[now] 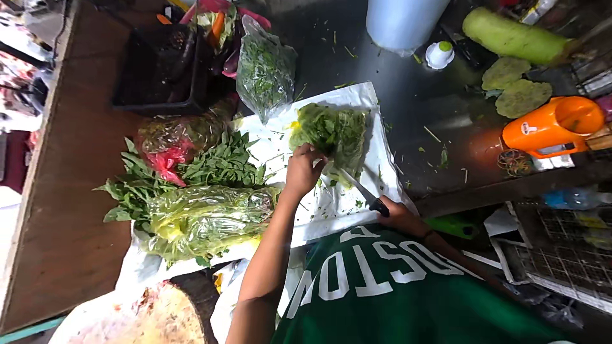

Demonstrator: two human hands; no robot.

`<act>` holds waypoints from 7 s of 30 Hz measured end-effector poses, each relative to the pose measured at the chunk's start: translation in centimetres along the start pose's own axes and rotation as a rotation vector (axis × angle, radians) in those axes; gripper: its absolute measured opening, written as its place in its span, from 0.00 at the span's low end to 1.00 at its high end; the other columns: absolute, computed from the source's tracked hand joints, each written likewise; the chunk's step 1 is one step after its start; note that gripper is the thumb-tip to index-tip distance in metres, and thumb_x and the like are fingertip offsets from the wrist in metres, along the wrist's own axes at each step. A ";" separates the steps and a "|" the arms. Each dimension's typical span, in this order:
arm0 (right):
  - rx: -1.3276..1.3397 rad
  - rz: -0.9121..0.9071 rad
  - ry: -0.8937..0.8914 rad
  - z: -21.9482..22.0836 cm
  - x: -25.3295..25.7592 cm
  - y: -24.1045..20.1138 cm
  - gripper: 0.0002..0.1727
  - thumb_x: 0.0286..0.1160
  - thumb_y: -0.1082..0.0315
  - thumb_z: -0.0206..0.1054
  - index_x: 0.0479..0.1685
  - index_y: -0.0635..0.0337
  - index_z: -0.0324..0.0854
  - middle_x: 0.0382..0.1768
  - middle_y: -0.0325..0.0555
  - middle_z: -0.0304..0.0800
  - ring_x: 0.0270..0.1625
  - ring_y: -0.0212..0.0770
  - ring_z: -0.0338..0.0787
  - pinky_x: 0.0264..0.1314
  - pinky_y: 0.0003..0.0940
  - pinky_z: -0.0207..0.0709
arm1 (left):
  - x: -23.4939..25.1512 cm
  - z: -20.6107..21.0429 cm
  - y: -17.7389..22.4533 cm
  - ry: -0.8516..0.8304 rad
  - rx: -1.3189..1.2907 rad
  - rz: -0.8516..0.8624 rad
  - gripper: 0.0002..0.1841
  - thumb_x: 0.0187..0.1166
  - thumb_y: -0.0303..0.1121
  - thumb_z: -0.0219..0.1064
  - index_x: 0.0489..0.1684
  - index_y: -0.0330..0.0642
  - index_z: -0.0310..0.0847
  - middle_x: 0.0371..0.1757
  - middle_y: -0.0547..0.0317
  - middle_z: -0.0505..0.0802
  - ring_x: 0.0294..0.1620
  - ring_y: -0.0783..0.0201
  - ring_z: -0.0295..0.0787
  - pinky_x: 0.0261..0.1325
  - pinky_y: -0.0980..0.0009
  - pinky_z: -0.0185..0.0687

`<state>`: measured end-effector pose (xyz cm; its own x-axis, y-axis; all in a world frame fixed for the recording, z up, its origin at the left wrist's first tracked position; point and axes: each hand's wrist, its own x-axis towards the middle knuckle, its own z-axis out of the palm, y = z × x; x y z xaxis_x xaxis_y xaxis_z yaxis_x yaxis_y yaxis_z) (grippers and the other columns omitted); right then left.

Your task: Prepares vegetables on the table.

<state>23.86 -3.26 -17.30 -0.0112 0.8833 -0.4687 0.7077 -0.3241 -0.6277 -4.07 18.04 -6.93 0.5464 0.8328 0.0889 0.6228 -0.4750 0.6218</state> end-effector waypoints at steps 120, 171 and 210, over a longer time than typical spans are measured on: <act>-0.325 -0.126 0.088 -1.9 -3.8 -2.6 0.30 0.74 0.33 0.67 0.50 0.52 0.87 0.43 0.52 0.91 0.46 0.58 0.93 0.45 0.66 0.85 | -8.6 5.6 -0.8 -0.178 -0.323 -0.377 0.07 0.78 0.32 0.73 0.46 0.40 0.91 0.42 0.59 0.96 0.40 0.66 0.92 0.51 0.59 0.89; -0.300 -0.165 0.137 -6.5 2.9 -1.0 0.28 0.67 0.35 0.74 0.42 0.52 0.88 0.42 0.50 0.92 0.48 0.55 0.93 0.46 0.65 0.84 | -9.5 3.6 2.1 0.028 -0.744 -0.386 0.02 0.81 0.27 0.61 0.39 0.44 0.79 0.40 0.59 0.94 0.27 0.71 0.80 0.33 0.73 0.74; 0.341 0.075 0.173 3.7 -1.3 -0.9 0.34 0.52 0.29 0.77 0.46 0.49 0.89 0.41 0.41 0.93 0.49 0.42 0.92 0.60 0.55 0.84 | 10.2 -5.5 6.7 -0.268 0.073 0.109 0.22 0.89 0.44 0.60 0.69 0.36 0.73 0.55 0.43 0.89 0.51 0.54 0.89 0.57 0.53 0.87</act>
<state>20.64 -5.41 -18.41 0.1721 0.8874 -0.4276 0.4258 -0.4585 -0.7800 2.61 24.90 2.40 0.7342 0.6761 -0.0624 0.5860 -0.5846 0.5611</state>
